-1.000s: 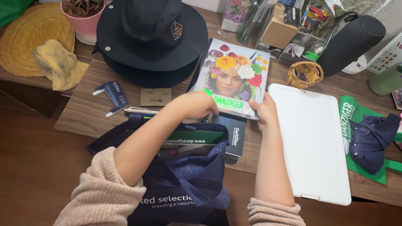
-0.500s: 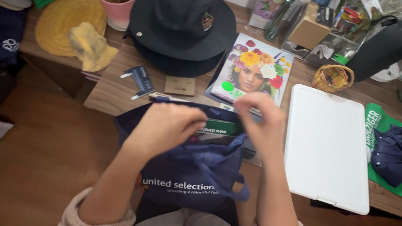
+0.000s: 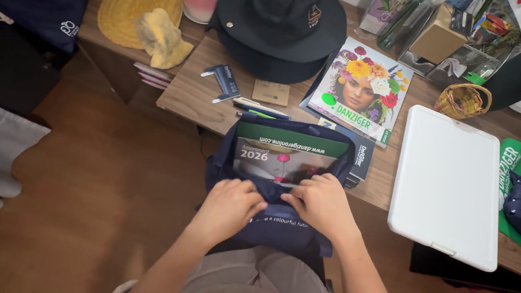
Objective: The person folds a blue tote bag on their lap, then places it on the desk. They move a black hat aside, open the bag, and remove several items including a catalog, a clipboard with conversion charts, and a notebook. They flip through the notebook and place the items on the desk.
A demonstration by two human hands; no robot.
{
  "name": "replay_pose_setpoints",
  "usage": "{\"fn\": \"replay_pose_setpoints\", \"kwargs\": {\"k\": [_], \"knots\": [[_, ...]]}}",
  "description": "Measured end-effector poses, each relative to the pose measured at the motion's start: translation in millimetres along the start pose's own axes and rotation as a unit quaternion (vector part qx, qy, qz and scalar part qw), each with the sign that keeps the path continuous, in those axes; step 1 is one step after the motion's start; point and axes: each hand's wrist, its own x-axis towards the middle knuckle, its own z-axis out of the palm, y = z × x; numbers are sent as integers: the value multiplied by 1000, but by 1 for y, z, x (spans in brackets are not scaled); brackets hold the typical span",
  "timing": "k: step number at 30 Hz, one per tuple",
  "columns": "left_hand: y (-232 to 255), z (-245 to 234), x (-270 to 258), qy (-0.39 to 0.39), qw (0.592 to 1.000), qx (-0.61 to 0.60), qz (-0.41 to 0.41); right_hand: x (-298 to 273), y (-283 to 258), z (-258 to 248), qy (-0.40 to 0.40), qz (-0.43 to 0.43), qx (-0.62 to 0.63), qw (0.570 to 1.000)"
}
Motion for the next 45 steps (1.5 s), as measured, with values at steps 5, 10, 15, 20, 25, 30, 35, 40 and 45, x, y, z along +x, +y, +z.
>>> {"fn": "replay_pose_setpoints", "kwargs": {"k": [5,10,15,20,25,30,35,40,45], "knots": [[-3,-1,23,241,970,-17,-30,4,1,4,-29,40,16,999],[-21,-6,44,273,952,-86,-113,18,15,15,111,106,41,987],[-27,-13,38,228,953,-142,-140,27,32,35,231,73,-73,968],[-23,-10,34,220,956,-105,-161,30,25,28,187,94,-110,972],[-23,-24,32,230,947,-146,-169,31,26,6,136,64,-97,984],[-39,-41,32,178,867,-427,-183,39,35,-32,188,74,12,979],[-30,-55,38,160,883,-426,-112,51,28,-88,325,62,71,941],[-17,-70,57,276,866,-409,-85,49,21,-122,465,50,133,874],[-10,-92,87,403,839,-366,-20,45,59,-80,425,65,435,791]]}}
